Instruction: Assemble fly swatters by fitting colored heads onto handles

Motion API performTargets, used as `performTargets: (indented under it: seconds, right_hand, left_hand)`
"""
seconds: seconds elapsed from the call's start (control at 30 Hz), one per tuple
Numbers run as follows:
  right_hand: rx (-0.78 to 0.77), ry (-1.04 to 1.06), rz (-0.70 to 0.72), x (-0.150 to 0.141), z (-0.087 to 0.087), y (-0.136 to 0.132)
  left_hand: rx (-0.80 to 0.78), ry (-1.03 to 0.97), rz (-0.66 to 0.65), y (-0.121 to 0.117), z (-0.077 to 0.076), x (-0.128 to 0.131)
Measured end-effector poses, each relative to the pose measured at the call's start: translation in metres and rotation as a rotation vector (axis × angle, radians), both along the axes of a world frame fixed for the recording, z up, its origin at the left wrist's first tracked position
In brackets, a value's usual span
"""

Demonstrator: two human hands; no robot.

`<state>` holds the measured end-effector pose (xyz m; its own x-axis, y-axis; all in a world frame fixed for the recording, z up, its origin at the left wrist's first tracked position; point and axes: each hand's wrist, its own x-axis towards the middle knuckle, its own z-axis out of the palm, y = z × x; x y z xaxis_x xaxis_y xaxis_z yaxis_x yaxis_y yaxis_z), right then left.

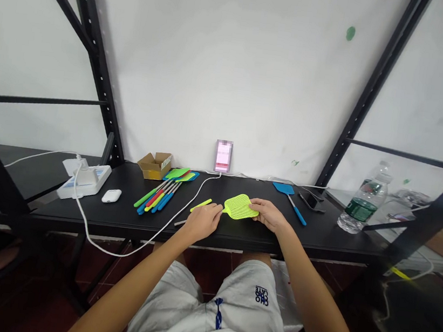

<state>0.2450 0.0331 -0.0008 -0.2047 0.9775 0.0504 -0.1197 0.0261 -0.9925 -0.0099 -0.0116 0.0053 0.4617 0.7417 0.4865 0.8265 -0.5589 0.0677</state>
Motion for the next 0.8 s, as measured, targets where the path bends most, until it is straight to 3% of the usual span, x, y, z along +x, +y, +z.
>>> performTargets:
  seconds: [0.2, 0.8]
  right_hand:
    - [-0.013, 0.02, 0.023, 0.001, -0.0026, 0.0035]
    - [0.185, -0.05, -0.083, 0.0002, -0.0061, 0.0074]
  left_hand:
    - [-0.003, 0.007, -0.013, 0.0018, -0.0016, 0.0]
    - [-0.029, -0.04, -0.014, 0.0019, 0.0001, -0.0007]
